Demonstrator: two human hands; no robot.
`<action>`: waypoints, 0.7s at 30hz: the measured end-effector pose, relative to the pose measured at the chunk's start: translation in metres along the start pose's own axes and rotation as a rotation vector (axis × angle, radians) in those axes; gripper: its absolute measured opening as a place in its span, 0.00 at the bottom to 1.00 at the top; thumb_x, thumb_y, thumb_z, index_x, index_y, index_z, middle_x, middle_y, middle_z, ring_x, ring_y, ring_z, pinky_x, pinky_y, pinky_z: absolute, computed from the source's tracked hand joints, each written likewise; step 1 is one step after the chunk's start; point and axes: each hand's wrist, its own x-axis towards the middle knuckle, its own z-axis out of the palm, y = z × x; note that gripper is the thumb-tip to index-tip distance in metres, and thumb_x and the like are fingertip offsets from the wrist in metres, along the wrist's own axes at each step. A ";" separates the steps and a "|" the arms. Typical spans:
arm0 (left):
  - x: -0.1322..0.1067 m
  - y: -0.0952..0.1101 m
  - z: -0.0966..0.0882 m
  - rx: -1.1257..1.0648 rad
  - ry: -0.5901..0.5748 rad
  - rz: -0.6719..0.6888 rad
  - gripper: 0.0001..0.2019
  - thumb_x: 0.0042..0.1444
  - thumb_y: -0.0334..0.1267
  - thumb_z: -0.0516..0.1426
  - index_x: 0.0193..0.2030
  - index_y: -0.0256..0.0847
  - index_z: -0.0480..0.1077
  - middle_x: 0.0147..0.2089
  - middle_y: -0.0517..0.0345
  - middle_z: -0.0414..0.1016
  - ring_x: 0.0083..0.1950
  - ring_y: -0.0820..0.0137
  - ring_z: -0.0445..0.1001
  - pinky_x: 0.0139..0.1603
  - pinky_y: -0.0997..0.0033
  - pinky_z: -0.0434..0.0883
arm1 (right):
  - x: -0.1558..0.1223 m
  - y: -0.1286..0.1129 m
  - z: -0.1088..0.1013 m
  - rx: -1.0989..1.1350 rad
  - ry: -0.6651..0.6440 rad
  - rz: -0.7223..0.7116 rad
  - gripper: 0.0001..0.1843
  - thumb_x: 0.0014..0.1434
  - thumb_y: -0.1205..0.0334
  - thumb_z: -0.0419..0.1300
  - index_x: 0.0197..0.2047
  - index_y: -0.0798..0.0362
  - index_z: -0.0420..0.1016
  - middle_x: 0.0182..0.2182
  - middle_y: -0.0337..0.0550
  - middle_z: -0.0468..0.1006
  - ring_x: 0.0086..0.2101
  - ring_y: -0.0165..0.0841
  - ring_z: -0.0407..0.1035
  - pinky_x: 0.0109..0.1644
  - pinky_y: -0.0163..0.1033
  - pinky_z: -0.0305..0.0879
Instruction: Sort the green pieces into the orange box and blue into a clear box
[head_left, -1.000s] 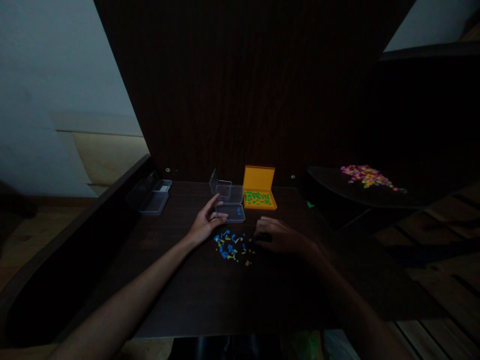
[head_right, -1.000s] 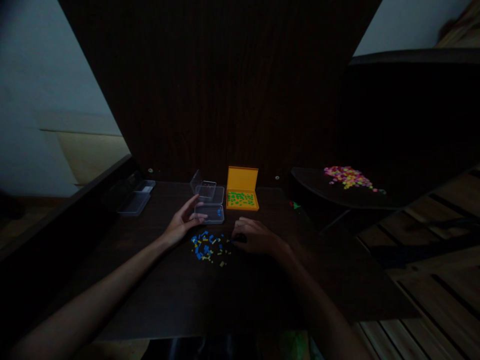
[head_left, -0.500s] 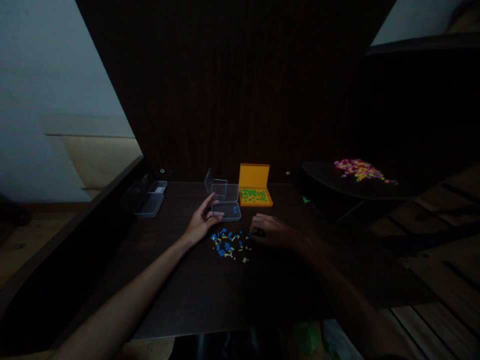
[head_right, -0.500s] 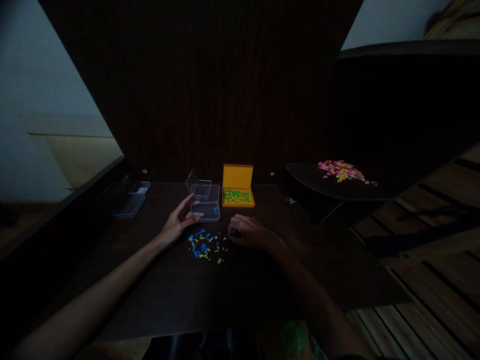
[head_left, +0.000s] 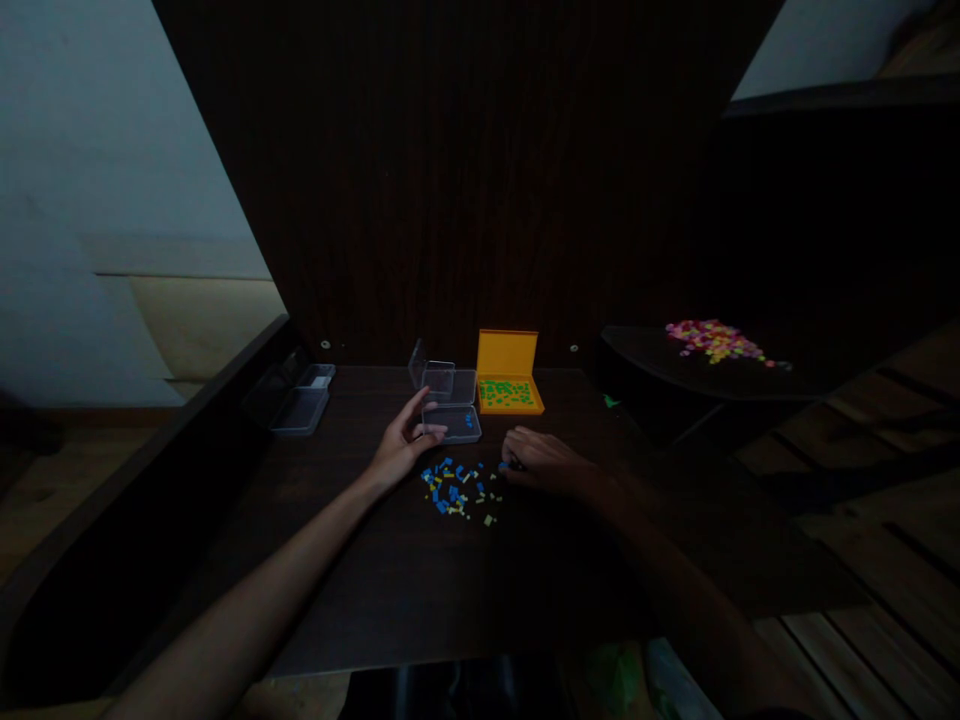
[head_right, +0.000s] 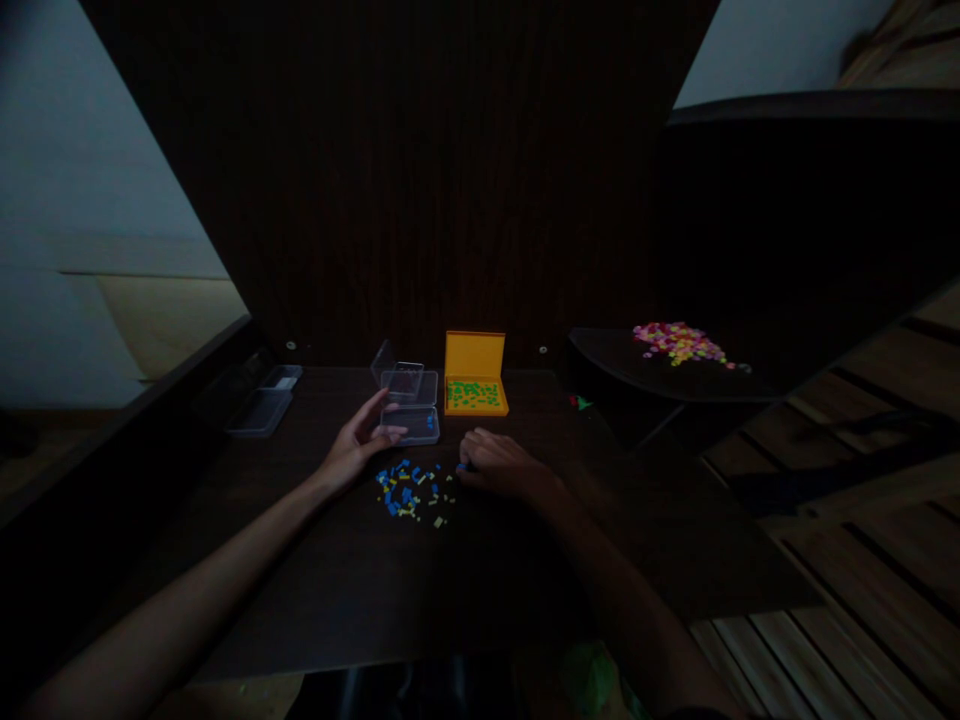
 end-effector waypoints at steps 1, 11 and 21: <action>0.000 0.000 0.000 -0.001 0.004 -0.001 0.41 0.46 0.31 0.65 0.67 0.48 0.55 0.64 0.44 0.61 0.45 0.69 0.78 0.52 0.64 0.73 | 0.000 0.000 0.000 0.008 0.001 -0.002 0.07 0.61 0.57 0.56 0.37 0.52 0.66 0.37 0.42 0.70 0.37 0.34 0.63 0.38 0.38 0.57; -0.001 0.001 0.000 -0.008 -0.015 0.015 0.40 0.46 0.31 0.65 0.66 0.48 0.56 0.63 0.46 0.62 0.44 0.70 0.77 0.52 0.65 0.73 | -0.002 0.003 -0.003 0.045 0.028 -0.042 0.04 0.60 0.61 0.58 0.39 0.50 0.69 0.36 0.40 0.72 0.38 0.32 0.65 0.38 0.36 0.57; 0.000 0.000 0.001 -0.005 0.004 0.013 0.41 0.45 0.31 0.66 0.66 0.48 0.57 0.63 0.45 0.62 0.44 0.69 0.77 0.52 0.63 0.73 | -0.001 -0.003 0.001 -0.005 -0.043 0.067 0.06 0.61 0.59 0.55 0.40 0.50 0.66 0.39 0.42 0.71 0.40 0.34 0.65 0.38 0.37 0.56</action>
